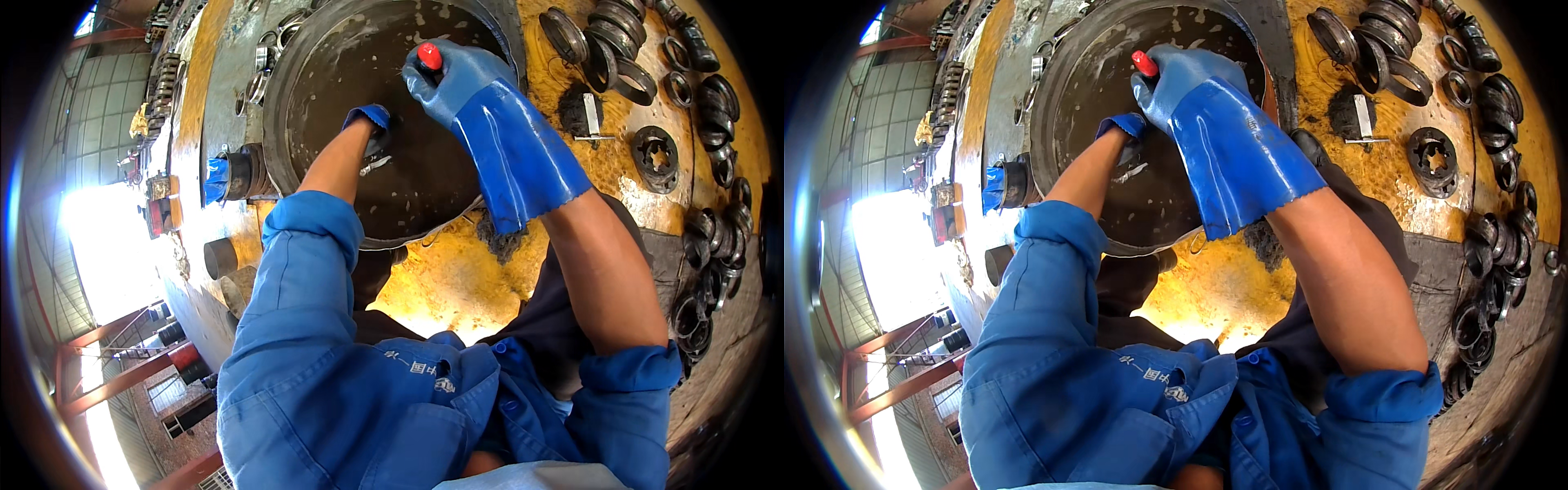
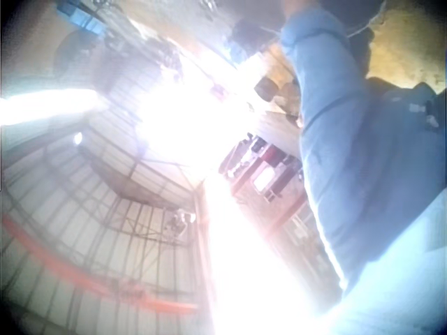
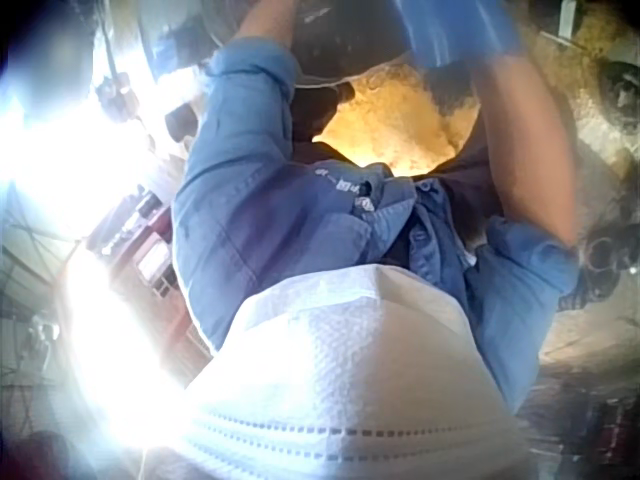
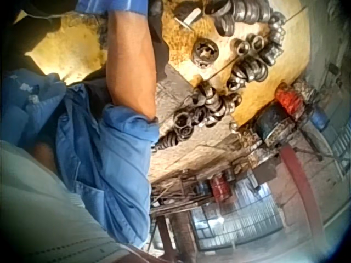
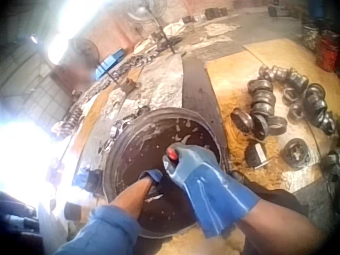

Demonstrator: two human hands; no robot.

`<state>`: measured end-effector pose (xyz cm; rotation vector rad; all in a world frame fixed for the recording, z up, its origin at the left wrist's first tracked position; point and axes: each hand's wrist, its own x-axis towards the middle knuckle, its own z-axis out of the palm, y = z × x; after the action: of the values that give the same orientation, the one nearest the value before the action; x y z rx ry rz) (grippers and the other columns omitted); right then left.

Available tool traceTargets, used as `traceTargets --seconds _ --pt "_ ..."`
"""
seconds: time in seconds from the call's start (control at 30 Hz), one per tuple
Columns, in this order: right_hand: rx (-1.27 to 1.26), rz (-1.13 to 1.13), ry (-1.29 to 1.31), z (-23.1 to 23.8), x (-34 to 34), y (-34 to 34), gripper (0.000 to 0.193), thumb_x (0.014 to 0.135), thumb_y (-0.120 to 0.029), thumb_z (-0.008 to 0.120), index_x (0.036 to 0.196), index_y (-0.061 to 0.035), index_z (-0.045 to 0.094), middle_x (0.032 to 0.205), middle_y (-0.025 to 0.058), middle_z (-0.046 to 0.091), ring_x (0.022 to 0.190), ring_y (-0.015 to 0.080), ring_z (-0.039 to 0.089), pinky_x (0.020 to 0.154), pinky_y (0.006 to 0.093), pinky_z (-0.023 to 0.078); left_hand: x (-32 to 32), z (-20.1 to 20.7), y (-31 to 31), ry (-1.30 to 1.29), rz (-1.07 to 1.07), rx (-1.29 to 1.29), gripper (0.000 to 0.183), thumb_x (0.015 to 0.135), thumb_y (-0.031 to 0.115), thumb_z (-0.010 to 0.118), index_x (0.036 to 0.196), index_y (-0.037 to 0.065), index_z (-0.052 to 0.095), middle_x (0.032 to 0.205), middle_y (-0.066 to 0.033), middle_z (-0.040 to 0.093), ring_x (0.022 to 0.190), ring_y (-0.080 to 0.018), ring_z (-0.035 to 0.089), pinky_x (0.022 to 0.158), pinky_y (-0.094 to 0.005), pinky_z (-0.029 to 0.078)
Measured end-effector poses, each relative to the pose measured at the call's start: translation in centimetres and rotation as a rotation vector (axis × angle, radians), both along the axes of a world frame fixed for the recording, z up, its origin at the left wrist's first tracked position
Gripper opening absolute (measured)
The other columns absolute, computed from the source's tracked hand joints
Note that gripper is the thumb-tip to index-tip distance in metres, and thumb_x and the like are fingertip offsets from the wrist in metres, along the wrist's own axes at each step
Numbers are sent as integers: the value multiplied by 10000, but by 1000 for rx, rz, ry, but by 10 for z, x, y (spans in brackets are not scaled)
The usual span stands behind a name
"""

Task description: The person cleans a metal part using a brush and a cleaning solution in a drum. They dip the part into the liquid, scrub it with the brush, and then place it aside.

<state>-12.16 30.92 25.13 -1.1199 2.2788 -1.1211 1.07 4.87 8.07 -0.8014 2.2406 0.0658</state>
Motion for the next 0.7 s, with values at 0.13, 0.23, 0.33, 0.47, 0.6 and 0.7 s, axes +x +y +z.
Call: traceTargets --seconds 0.13,0.23,0.33,0.47,0.6,0.7 --pt "0 -12 13 -10 -5 -4 322 913 -412 644 1128 -180 700 1019 110 737 973 331 701 889 437 558 8 -26 -16 16 -130 5 398 919 297 547 1143 18 721 1228 -186 691 1090 -355 683 930 -453 523" --pt "-25 -27 50 -14 -6 -3 326 913 -413 643 1125 -171 699 1009 119 736 968 334 701 887 440 556 12 -44 -32 41 -273 -12 384 910 288 559 1116 12 729 1195 -196 702 1067 -360 693 909 -454 531" --pt "-43 7 19 -3 2 -7 327 914 -416 641 1122 -170 698 1010 120 735 971 337 699 884 446 553 33 -40 -68 137 -352 -25 372 901 280 571 1089 6 737 1162 -207 712 1045 -364 702 888 -455 540" --pt "-27 -24 7 -10 -6 -3 324 914 -421 638 1114 -172 697 1002 115 736 970 340 697 878 452 551 40 4 -63 384 -61 190 387 913 326 618 1102 6 725 1033 -189 727 955 -265 667 853 -390 518" --pt "-28 -58 -43 -6 -12 0 351 925 -451 630 1117 -165 696 983 119 738 938 348 695 871 448 550 62 90 -40 525 272 160 470 893 372 668 1134 -30 690 1052 -183 731 949 -255 667 851 -395 512" --pt "-38 -42 -108 -10 -9 -11 401 899 -484 640 1108 -149 705 982 141 736 928 355 696 870 448 549 102 113 -37 728 568 438 371 937 332 655 1147 28 698 1070 -136 731 950 -232 676 856 -385 525"
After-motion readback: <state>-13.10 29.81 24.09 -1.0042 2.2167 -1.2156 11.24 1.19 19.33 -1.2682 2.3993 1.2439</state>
